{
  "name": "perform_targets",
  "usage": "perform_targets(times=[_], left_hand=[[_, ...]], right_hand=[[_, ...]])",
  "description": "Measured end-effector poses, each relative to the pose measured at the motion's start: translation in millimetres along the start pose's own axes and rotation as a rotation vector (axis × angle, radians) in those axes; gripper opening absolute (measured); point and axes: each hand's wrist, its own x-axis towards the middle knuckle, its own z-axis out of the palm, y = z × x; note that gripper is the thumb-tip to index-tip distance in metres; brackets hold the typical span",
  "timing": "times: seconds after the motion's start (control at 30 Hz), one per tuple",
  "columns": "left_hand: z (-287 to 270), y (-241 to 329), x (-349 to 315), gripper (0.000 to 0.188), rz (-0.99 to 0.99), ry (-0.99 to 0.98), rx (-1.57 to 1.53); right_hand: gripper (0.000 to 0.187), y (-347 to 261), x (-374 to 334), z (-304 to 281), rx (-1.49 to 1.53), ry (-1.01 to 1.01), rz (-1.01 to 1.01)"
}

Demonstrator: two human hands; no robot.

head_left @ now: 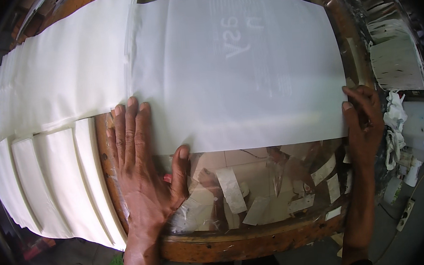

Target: The person places a translucent sheet onto a wooden screen printing frame, smooths it, and then uses a squeegee to press it down. They repeat this process with additional sheets, aligning and securing them on the frame.

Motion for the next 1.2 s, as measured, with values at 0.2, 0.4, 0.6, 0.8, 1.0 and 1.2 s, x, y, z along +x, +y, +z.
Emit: perform_targets(times=[0.2,0.4,0.6,0.8,1.0,1.2], left_hand=[[-0.3,-1.1,1.2,0.072,0.019,0.021,0.006],[6.3,-5.7,0.5,0.076,0.027,0.039,0.024],[3.6,-7.0,-0.1,0.075,0.032,0.036,0.040],[4.8,-5.1,0.9,0.074,0.029,0.023,0.016],[1.9,-3.5,0.4,0.074,0.017,0.020,-0.008],[1.4,-2.9,0.1,0.074,-0.003,0.010,-0.018]], right_hand=[[0.028,-2.7,-0.2,1.2,-0.024,0.017,0.010],[0.029,0.7,-0.1,-0.3,-0.057,0.012,-0.004],[0.030,-0.4,0.4,2.0,-0.049,0.013,0.014],[0.029,0.4,-1.0,-0.6,-0.058,0.015,0.028],[0.029,1.2,-0.7,-1.1,-0.062,0.006,0.009],[0.029,0.5,-0.5,-0.2,-0.048,0.007,0.029]])
